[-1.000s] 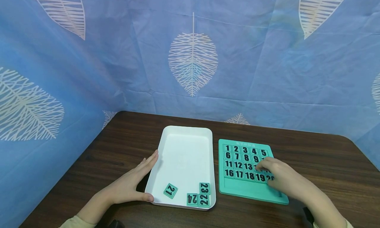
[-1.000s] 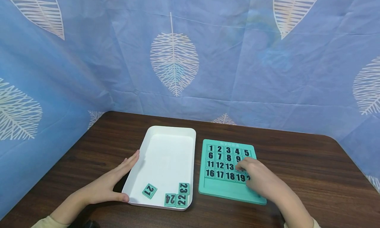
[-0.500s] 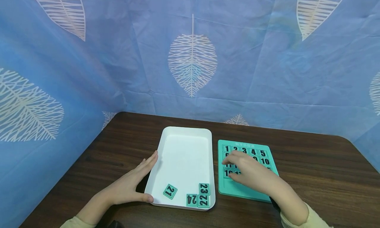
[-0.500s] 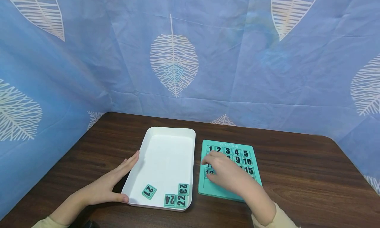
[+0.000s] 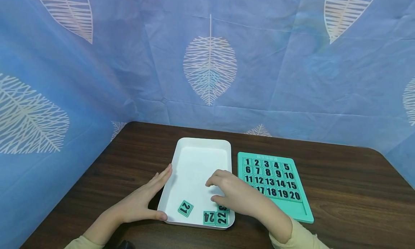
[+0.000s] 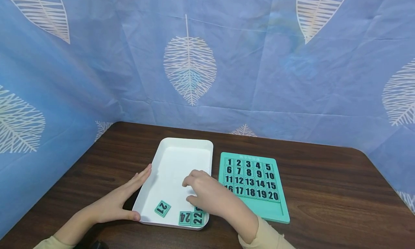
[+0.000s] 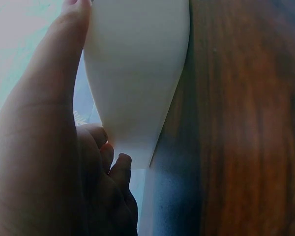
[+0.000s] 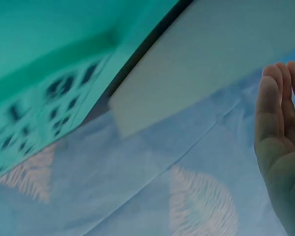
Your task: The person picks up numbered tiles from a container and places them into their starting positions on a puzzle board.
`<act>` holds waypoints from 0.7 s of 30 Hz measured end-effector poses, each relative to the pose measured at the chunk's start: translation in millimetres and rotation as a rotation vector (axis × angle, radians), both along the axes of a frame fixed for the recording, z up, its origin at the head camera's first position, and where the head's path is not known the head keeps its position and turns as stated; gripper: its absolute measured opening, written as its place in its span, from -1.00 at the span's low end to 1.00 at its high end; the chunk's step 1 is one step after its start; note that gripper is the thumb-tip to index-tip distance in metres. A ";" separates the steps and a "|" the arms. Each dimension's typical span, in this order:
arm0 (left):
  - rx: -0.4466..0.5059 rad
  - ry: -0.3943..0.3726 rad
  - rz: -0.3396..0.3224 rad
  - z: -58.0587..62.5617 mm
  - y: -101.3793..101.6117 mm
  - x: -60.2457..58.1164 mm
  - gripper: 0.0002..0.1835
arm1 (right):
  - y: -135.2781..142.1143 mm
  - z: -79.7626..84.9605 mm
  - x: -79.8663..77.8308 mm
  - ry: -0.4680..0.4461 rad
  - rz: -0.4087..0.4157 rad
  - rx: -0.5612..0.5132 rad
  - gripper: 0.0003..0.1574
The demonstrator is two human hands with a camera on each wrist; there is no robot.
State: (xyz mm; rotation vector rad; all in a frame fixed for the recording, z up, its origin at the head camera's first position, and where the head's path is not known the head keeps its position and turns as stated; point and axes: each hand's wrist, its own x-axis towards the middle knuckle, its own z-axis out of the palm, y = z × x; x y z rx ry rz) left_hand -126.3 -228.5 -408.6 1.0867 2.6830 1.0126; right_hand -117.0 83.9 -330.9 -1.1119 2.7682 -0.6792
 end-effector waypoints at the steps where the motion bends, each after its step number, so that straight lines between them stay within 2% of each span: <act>1: -0.001 0.000 0.001 0.0 0.0 0.0 0.24 | -5.3 -1.2 0.4 -0.003 0.006 0.003 -0.68; 11: 0.010 0.003 -0.003 -0.8 0.2 -0.7 0.24 | -45.9 -13.6 4.9 0.001 0.042 0.090 -0.63; 17: 0.005 0.013 0.013 -0.5 0.8 -0.4 0.23 | -57.6 -23.3 6.1 0.028 0.087 0.114 -0.62; 21: 0.004 0.010 0.023 0.1 1.1 -0.6 0.22 | -62.7 -27.3 6.6 0.040 0.086 0.144 -0.61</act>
